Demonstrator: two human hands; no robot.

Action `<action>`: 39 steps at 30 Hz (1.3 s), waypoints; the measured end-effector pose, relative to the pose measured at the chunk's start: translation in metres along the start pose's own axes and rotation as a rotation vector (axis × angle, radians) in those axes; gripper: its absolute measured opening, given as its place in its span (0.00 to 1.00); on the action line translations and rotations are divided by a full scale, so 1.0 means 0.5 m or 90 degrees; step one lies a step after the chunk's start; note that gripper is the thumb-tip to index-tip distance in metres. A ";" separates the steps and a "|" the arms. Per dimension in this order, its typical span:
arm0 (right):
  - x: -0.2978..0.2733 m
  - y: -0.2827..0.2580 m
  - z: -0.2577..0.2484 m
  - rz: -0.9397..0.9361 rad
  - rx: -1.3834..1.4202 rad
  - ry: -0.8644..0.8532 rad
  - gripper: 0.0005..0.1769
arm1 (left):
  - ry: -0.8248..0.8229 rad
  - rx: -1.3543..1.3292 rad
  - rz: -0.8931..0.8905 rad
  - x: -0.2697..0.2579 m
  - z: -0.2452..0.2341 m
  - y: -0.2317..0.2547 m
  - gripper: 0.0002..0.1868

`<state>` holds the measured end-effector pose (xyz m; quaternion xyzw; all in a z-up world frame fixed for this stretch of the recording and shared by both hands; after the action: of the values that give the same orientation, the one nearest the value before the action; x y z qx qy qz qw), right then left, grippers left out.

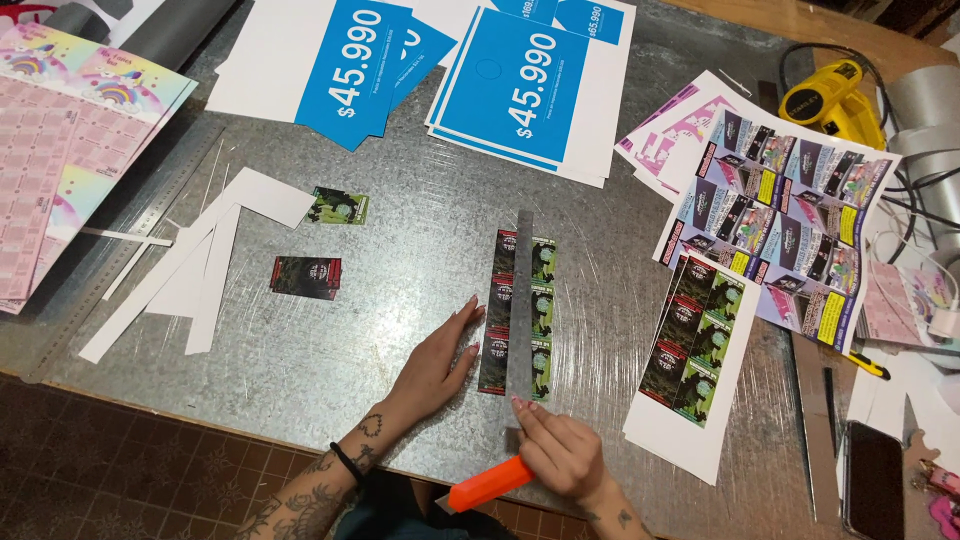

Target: The person uses a utility knife and a ruler to cut printed paper sheets into smaller rectangular pieces on a metal work surface. They align the ruler, slice along the edge, and separate the cut sections, repeating the process for multiple strips.

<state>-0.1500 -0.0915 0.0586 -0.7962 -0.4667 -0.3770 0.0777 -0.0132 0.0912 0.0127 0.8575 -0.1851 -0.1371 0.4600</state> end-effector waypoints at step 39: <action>-0.050 -0.119 0.074 0.472 0.106 -0.031 0.17 | 0.039 0.436 0.247 0.201 0.046 -0.036 0.42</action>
<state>-0.1852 -0.0579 0.0022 -0.9106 -0.1778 -0.2651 0.2625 0.0709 0.0387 -0.0212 0.9141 -0.3651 0.0476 0.1699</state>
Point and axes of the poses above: each hand's wrist, its own x-axis towards the middle knuckle, its own z-axis out of the palm, y = z × x, the point moved 4 cm from there along x, towards the middle knuckle, and after that the axes turned 12 degrees about -z, right-handed, at the moved point
